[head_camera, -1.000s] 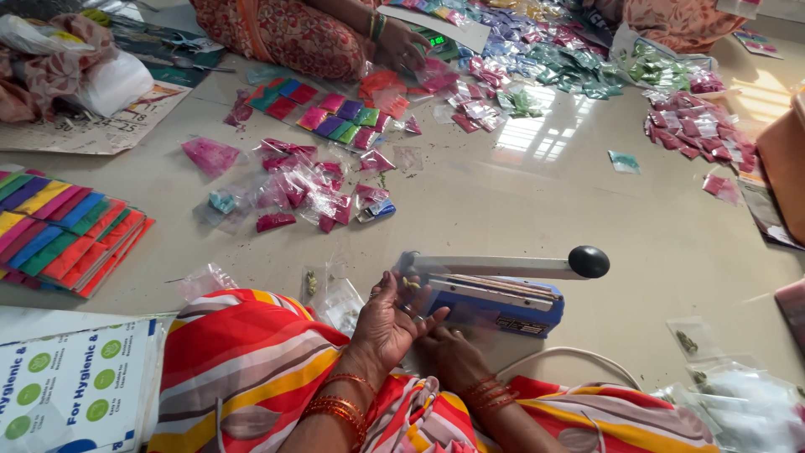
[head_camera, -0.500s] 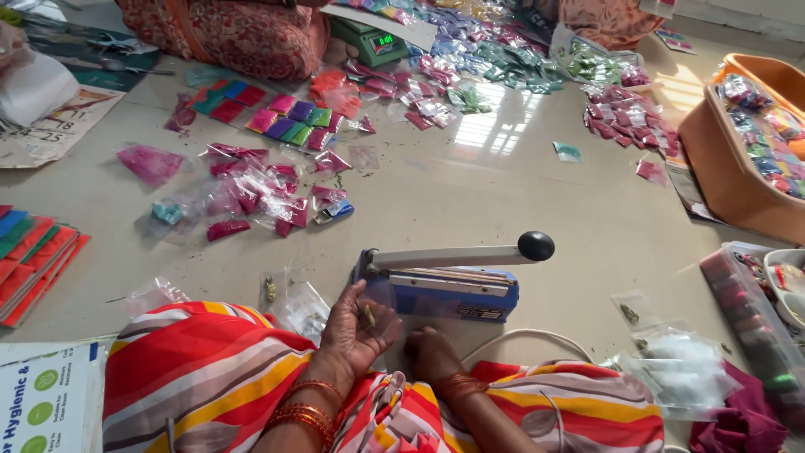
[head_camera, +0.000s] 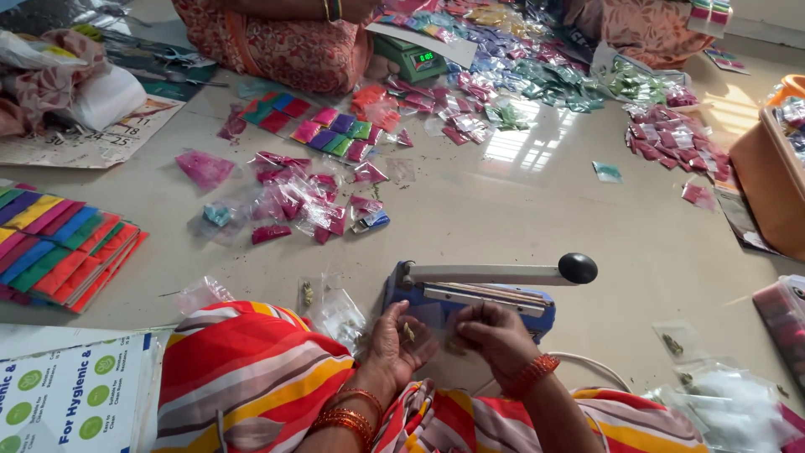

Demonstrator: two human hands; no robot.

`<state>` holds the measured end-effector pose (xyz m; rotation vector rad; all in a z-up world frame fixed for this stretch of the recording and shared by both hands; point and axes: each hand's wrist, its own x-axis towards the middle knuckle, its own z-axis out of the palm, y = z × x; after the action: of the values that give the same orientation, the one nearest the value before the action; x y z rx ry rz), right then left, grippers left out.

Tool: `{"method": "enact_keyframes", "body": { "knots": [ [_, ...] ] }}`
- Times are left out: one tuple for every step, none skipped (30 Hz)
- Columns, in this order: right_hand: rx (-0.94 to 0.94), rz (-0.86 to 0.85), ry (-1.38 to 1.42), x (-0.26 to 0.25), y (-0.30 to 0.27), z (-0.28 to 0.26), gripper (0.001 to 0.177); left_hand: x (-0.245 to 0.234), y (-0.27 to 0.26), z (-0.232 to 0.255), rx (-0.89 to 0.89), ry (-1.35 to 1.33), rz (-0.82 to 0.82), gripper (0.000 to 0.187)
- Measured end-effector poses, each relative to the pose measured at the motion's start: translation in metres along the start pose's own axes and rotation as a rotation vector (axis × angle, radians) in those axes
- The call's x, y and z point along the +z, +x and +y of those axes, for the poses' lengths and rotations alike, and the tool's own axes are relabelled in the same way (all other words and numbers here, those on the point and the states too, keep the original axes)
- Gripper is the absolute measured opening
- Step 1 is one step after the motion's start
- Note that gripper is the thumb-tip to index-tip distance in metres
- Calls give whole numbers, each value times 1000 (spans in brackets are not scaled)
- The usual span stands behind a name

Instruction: Manually sealing small plastic bags containing metal components using a heat sealing machine.

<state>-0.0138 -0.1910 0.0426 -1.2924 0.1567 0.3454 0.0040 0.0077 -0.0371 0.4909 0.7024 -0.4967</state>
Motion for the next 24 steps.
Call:
{"method": "enact_keyframes", "body": {
  "knots": [
    [1,2,-1,3,2,-3,12,-1,1,-2,-3,-1,0,33],
    [-38,28,-74,6,4,-6,11,-2,2,-3,3,-1,-5,33],
    [-81,51,-150,10,8,-10,11,-1,4,-3,12,-3,-14,34],
    [-83,50,-153,16,6,-15,11,1,4,-4,13,-6,-17,34],
    [-60,108,-217,24,4,-18,11,2,3,-3,18,-1,-13,33],
    [-37,166,-281,31,3,-22,12,3,3,-3,23,3,-9,33],
    [-35,161,-283,30,3,-20,12,3,1,-3,25,-1,-7,33],
    [-55,163,-309,29,4,-17,12,2,0,-3,28,8,1,33],
    [-75,167,-334,27,4,-15,12,3,-1,-4,28,19,7,32],
    [-73,166,-336,31,1,-17,12,0,2,-6,28,17,9,32],
    [-82,184,-393,34,-1,-20,11,0,5,-7,31,18,-6,32],
    [-90,201,-450,37,-3,-23,12,-1,8,-8,34,18,-20,32],
    [-90,202,-451,42,-6,-25,12,-2,11,-10,33,18,-22,32],
    [-77,221,-531,46,-9,-27,12,-2,14,-12,26,14,-46,32],
    [-64,238,-611,51,-11,-29,13,-3,17,-14,20,11,-69,32],
    [-65,238,-612,47,-9,-26,13,1,12,-14,20,10,-70,32],
    [-48,210,-621,43,-6,-22,12,4,8,-14,-7,2,-102,33],
    [-31,182,-629,40,-4,-18,12,7,4,-14,-33,-7,-134,34],
    [-30,180,-630,48,-10,-27,12,6,4,-15,-32,-9,-133,34],
    [-7,177,-769,57,-15,-36,14,6,4,-15,-56,3,-156,36],
    [15,174,-908,65,-21,-45,15,6,4,-16,-81,14,-179,38],
    [16,173,-909,62,-22,-45,15,5,3,-17,-81,12,-178,38],
    [-31,158,-888,60,-22,-46,14,5,3,-17,-90,61,-221,40],
    [-77,143,-866,58,-22,-47,15,4,2,-18,-99,109,-264,43]
  ]
}}
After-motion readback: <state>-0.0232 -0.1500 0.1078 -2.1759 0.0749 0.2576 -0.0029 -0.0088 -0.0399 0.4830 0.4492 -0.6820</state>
